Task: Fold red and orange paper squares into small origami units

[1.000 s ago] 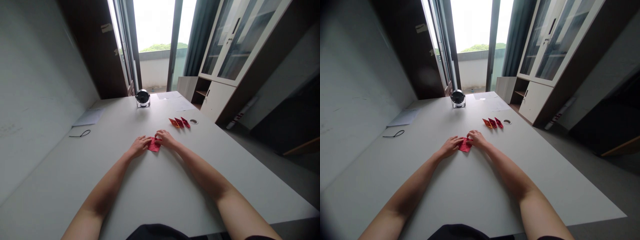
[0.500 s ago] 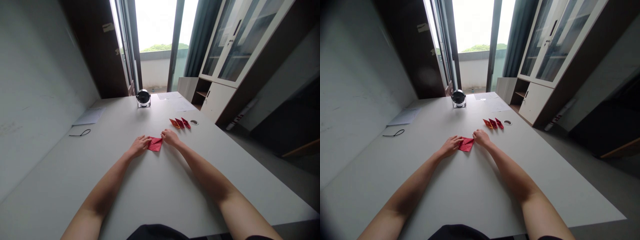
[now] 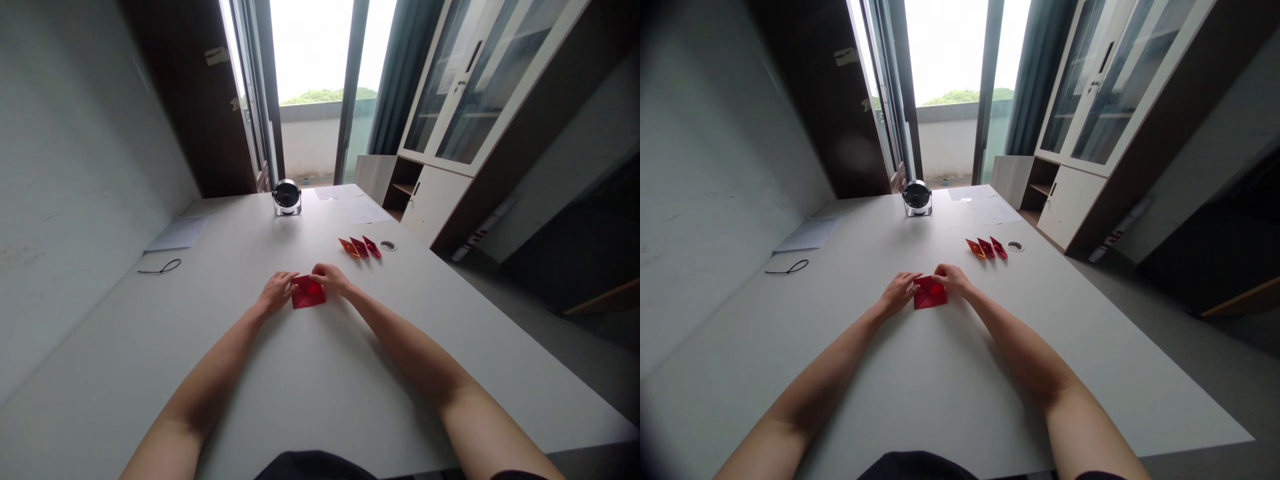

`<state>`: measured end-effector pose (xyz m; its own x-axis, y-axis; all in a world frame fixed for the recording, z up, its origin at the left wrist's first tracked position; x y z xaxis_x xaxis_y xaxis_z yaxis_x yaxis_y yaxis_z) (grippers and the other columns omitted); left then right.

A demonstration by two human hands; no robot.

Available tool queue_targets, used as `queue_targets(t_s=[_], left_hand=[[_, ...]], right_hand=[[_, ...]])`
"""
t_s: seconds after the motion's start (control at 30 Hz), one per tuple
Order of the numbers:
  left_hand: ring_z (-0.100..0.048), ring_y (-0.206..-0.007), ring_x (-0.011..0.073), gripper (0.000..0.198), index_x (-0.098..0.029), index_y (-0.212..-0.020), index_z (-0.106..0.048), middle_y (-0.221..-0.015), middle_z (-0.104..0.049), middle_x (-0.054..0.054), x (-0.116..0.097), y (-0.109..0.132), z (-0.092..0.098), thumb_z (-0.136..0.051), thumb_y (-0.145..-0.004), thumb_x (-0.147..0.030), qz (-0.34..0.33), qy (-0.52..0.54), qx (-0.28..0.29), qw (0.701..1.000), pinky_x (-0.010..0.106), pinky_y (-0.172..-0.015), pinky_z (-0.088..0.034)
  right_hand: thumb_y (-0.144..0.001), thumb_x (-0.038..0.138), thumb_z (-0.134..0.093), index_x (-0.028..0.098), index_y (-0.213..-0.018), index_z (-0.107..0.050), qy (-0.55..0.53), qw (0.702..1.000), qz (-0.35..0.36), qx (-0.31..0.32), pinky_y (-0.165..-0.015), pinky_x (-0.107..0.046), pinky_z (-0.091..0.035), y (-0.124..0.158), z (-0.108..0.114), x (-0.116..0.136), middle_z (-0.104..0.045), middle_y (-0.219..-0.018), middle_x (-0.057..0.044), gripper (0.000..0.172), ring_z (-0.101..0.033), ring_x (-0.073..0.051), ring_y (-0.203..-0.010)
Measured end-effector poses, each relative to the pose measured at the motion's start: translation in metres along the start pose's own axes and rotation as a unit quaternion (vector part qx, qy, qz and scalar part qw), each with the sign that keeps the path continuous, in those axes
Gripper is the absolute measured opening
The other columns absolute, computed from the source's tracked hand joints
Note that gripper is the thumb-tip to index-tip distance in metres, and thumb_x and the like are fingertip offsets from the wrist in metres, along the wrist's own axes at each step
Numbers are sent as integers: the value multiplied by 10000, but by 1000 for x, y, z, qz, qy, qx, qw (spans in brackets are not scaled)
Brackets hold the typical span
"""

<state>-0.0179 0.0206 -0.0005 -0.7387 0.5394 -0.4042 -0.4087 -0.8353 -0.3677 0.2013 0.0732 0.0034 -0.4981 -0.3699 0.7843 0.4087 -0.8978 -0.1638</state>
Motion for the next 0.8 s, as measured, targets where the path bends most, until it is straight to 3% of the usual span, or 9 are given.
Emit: queue_targets(t_s=[0.2,0.47,0.63,0.8], left_hand=[[-548,-937,222,179,-236,-924,-731,-918,-656,60,-3,-1,7,-560,-916,-287,20,24,-34,999,362,-881,-451],[-530,-693,141,188,-214,-899,-755,-774,-594,21,-2,-3,6,-621,-865,-342,62,128,6,990,256,-656,-420],[-505,-638,123,230,-191,-851,-744,-723,-611,3,0,-2,2,-625,-852,-389,87,201,-8,976,240,-606,-384],[-555,-665,145,279,-169,-866,-733,-724,-655,17,10,-2,-2,-652,-826,-433,141,325,-64,933,248,-625,-416]], right_hand=[[-804,414,-637,177,-775,-645,-69,996,49,-2,-595,-233,-388,6,-5,16,-628,-699,17,239,-515,-121,-637],[-809,508,-619,182,-735,-613,-113,991,36,-60,-564,-236,-375,2,-2,11,-574,-641,25,334,-472,-120,-599],[-846,589,-557,184,-642,-539,-128,986,22,-101,-523,-240,-334,2,0,12,-490,-571,31,453,-423,-113,-547],[-871,653,-499,181,-918,-624,-265,960,-2,-94,-596,-263,-453,5,8,14,-637,-752,-24,490,-582,-160,-655]])
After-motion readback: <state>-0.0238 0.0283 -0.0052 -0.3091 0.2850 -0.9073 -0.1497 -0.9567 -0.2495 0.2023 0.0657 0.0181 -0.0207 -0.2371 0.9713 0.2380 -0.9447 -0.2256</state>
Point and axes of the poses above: each hand's wrist, its own y-axis away from the middle knuckle, its own z-axis out of the back of the hand, x = y × z, the point moved 2 cm from there along -y, towards the middle knuckle
